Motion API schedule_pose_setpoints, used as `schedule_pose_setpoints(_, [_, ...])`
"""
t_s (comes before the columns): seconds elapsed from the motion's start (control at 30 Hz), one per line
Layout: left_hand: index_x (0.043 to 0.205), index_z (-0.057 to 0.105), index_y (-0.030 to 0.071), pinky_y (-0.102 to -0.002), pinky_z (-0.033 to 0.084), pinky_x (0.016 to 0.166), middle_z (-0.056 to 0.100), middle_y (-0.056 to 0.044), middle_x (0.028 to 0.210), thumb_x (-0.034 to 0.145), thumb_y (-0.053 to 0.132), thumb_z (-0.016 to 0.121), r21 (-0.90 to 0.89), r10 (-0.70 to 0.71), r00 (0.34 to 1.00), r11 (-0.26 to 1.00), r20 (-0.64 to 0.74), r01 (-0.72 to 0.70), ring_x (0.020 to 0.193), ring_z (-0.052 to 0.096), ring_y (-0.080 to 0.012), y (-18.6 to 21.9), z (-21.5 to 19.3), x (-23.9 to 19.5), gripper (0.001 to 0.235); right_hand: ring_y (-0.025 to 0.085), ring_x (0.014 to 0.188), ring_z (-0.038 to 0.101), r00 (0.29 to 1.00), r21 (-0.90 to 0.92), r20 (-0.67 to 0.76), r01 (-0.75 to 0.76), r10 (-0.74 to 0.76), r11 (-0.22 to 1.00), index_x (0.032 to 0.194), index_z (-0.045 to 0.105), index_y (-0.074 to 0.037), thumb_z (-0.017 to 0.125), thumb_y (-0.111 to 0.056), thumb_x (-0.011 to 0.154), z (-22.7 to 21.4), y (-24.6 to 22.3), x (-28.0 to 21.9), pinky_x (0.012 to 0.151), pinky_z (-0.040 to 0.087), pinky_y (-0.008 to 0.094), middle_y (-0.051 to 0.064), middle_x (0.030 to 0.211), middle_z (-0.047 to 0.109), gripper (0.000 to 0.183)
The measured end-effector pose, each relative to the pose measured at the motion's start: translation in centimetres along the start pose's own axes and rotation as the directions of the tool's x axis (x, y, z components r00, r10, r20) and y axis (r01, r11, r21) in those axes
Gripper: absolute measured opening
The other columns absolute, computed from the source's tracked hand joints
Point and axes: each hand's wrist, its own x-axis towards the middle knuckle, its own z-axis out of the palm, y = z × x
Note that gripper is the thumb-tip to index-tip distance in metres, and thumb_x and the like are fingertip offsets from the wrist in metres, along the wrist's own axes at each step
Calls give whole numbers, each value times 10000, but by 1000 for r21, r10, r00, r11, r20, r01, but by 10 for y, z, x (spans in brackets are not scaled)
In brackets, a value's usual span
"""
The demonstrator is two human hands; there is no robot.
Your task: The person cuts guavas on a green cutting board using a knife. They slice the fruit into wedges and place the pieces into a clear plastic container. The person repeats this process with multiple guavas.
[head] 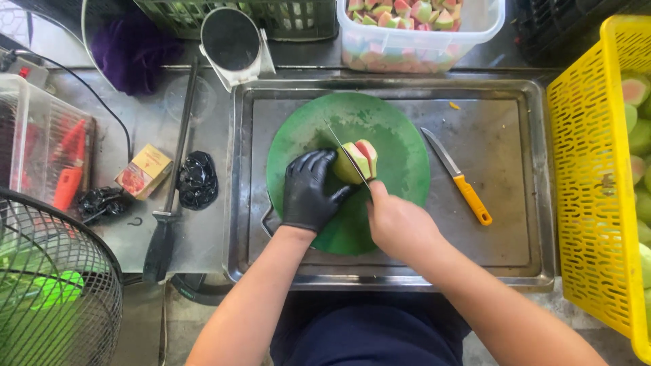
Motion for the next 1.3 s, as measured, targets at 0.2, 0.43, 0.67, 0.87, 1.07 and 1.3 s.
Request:
schedule_pose_setpoints(0.2, [1329,631,35,-462,432,1125,662,-177,1331,792,210,812,-99,25,999,995,25,-22,1272,600,-365,-9,-16,4,593,402,701,693,988,42,-148,42,-35,998,1320,549,-15,600,-165,912,-23,-8,-43,594,543,501,208,824,719,437])
schedule_pose_setpoints(0.43, [1338,645,34,-426,489,1133,668,-169,1357,1003,115,654,-215,-13,988,976,-152,-21,1287,636,-353,2,-27,45,345,339,674,690,980,-58,-161,112,-120,992,1385,529,4,606,-117,893,-12,-22,-52,565,555,447,151,827,681,513])
schedule_pose_setpoints(0.67, [1224,707,53,-423,514,1031,706,-158,1263,974,315,676,-223,-19,995,974,94,40,1182,655,-351,11,5,101,363,328,652,688,986,-100,-127,93,-105,991,1395,513,25,600,-107,900,-4,-20,-52,554,557,438,147,798,662,519])
schedule_pose_setpoints(0.87, [1210,720,91,-479,434,1020,683,-131,1251,981,503,565,-7,-43,958,999,284,47,1165,603,-367,8,27,110,497,337,679,695,968,-44,-158,191,-196,981,1365,505,89,593,-111,903,2,-14,-49,584,560,428,185,816,684,511])
schedule_pose_setpoints(1.07, [1122,754,180,-501,404,1013,687,-43,1221,968,438,556,95,-78,956,994,281,53,1180,575,-322,3,41,114,359,359,695,705,991,-15,-18,130,-130,991,1362,491,92,585,-123,914,5,-3,-39,613,563,441,215,807,700,505])
schedule_pose_setpoints(1.3, [1071,779,194,-486,445,965,717,-54,1164,971,381,566,41,-30,981,999,193,23,1112,622,-326,-12,55,107,301,409,761,701,998,90,13,65,-67,994,1384,476,53,580,-148,902,1,-4,-39,675,554,488,243,845,705,532])
